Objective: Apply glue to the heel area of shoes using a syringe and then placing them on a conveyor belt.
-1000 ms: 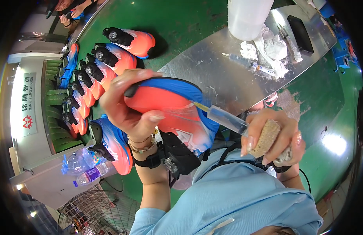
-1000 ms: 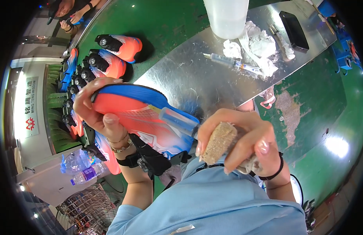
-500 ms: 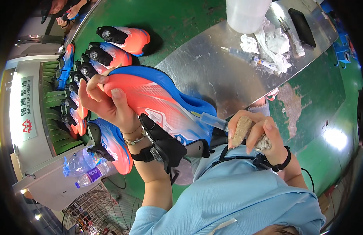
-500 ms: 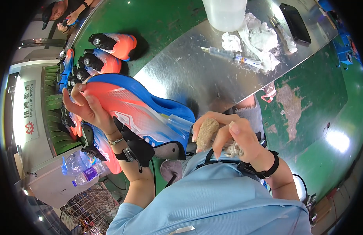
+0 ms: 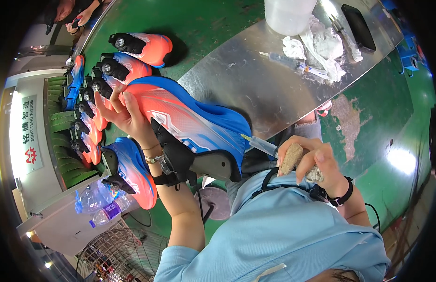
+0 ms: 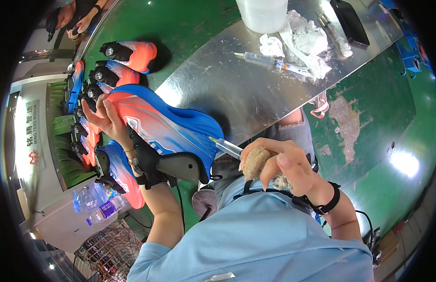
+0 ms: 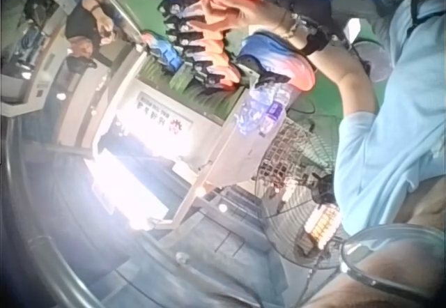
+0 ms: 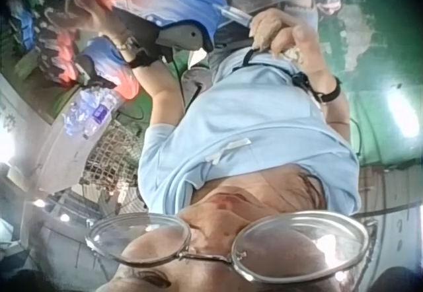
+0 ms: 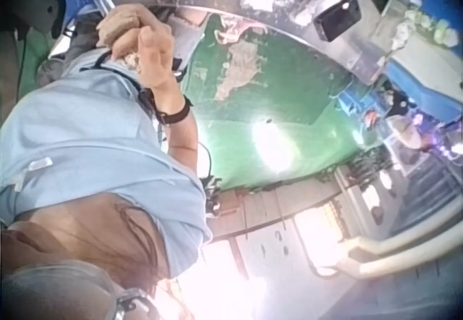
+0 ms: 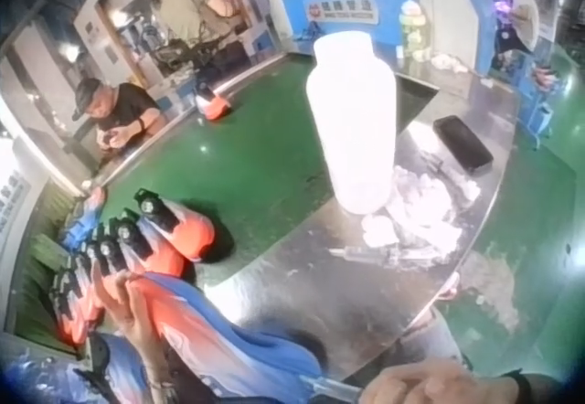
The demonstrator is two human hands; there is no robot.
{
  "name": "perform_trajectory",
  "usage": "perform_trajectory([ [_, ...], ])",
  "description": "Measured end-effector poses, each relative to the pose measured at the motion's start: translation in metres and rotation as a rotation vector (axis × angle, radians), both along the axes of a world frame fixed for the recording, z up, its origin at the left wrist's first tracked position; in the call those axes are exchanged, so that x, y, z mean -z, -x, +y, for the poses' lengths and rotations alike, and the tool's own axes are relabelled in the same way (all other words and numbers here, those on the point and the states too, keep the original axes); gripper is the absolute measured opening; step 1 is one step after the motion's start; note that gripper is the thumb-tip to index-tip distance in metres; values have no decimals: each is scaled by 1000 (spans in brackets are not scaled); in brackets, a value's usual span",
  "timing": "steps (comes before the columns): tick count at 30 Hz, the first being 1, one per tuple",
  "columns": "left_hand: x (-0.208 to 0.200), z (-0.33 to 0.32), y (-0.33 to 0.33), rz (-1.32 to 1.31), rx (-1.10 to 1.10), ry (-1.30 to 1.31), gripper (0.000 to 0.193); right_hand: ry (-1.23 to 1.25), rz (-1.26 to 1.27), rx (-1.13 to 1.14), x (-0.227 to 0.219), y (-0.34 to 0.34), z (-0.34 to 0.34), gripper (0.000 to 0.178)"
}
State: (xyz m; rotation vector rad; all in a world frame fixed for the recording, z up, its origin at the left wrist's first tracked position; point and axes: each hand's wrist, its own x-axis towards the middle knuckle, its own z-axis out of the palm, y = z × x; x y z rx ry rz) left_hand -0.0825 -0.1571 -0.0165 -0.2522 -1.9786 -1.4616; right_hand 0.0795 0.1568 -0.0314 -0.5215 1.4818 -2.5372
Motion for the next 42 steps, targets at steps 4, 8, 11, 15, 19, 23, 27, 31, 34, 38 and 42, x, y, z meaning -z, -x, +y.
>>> perform_trajectory([
  [4, 22, -15, 2, -45, -96, -138, 69, -48, 23, 33, 0, 2, 0, 60],
  [8, 47, -36, -2, -82, -231, -79, 77, -46, 13, 66, 1, 5, -9, 60],
  [11, 58, -45, -14, -167, -352, -204, 77, 16, -19, 90, 4, 11, -20, 60],
  [15, 61, -45, -52, -257, -458, -385, 72, 10, -18, 110, 8, 18, -30, 61],
  [19, 41, -46, -110, -536, -508, -394, 61, 24, -24, 118, 9, 20, -39, 57],
  [23, 14, -37, -176, -809, -510, -296, 59, 60, -91, 102, 9, 20, -45, 56],
  [27, -3, -23, -222, -1093, -176, -387, 52, 9, -60, 68, 10, 19, -49, 56],
  [31, 5, -4, -235, -1285, 258, -478, 53, 16, -132, 71, 6, 16, -51, 57],
  [34, 17, 15, -232, -1287, 468, -686, 60, -2, -127, 64, -3, 13, -44, 58],
  [38, 37, 41, -222, -1291, 609, -787, 64, 31, -246, 22, -19, 6, -29, 58],
  [42, 54, 58, -215, -1191, 718, -843, 67, -83, -349, 10, -37, -2, -14, 59],
])
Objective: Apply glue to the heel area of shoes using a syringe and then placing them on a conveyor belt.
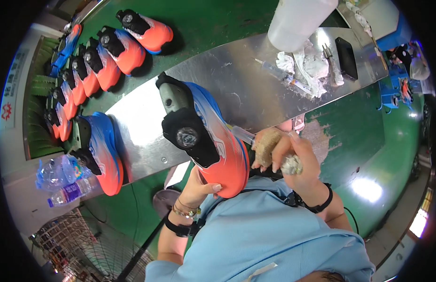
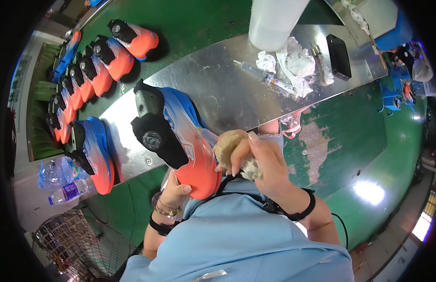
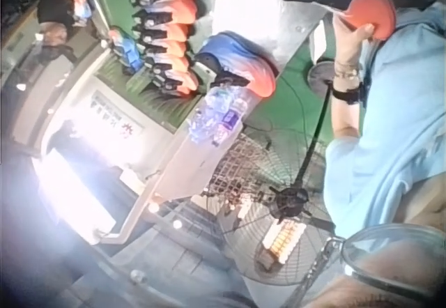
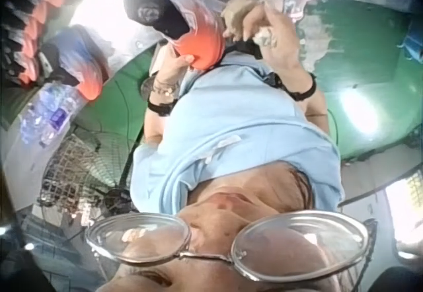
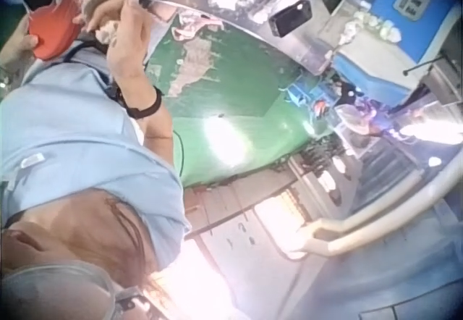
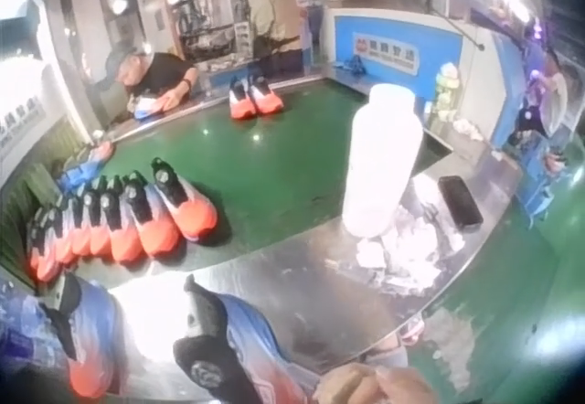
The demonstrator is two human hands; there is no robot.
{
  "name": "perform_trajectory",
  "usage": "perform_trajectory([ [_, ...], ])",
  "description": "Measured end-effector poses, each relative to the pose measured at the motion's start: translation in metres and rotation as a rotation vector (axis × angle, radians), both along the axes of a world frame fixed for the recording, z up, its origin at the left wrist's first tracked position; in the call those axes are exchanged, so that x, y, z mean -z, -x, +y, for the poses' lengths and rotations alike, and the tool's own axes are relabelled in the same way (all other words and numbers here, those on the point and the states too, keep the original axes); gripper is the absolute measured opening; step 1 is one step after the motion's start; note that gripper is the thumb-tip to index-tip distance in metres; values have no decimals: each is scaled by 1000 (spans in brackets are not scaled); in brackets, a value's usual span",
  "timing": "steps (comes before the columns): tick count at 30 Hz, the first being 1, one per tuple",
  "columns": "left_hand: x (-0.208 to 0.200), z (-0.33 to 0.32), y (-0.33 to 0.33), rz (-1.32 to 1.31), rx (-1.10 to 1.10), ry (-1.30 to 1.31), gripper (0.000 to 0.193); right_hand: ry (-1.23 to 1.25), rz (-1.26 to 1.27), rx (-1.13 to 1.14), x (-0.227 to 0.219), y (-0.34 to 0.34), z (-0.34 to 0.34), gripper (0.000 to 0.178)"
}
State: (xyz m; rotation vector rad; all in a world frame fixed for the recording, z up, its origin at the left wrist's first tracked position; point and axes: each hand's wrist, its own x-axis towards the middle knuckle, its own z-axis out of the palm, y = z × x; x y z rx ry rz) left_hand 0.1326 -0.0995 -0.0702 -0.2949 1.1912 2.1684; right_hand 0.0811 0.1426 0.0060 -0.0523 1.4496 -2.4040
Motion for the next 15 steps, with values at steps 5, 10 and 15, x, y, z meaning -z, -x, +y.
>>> perform_trajectory([
  [5, 10, 16, 12, 15, 15, -229, 76, -78, 129, 3, -28, -12, 13, 62],
  [10, 18, 55, 39, 20, -32, -580, 58, -170, 160, 99, -54, -20, 24, 74],
  [15, 29, 83, 65, 85, -92, -639, 43, -312, 209, 143, -66, -26, 32, 75],
])
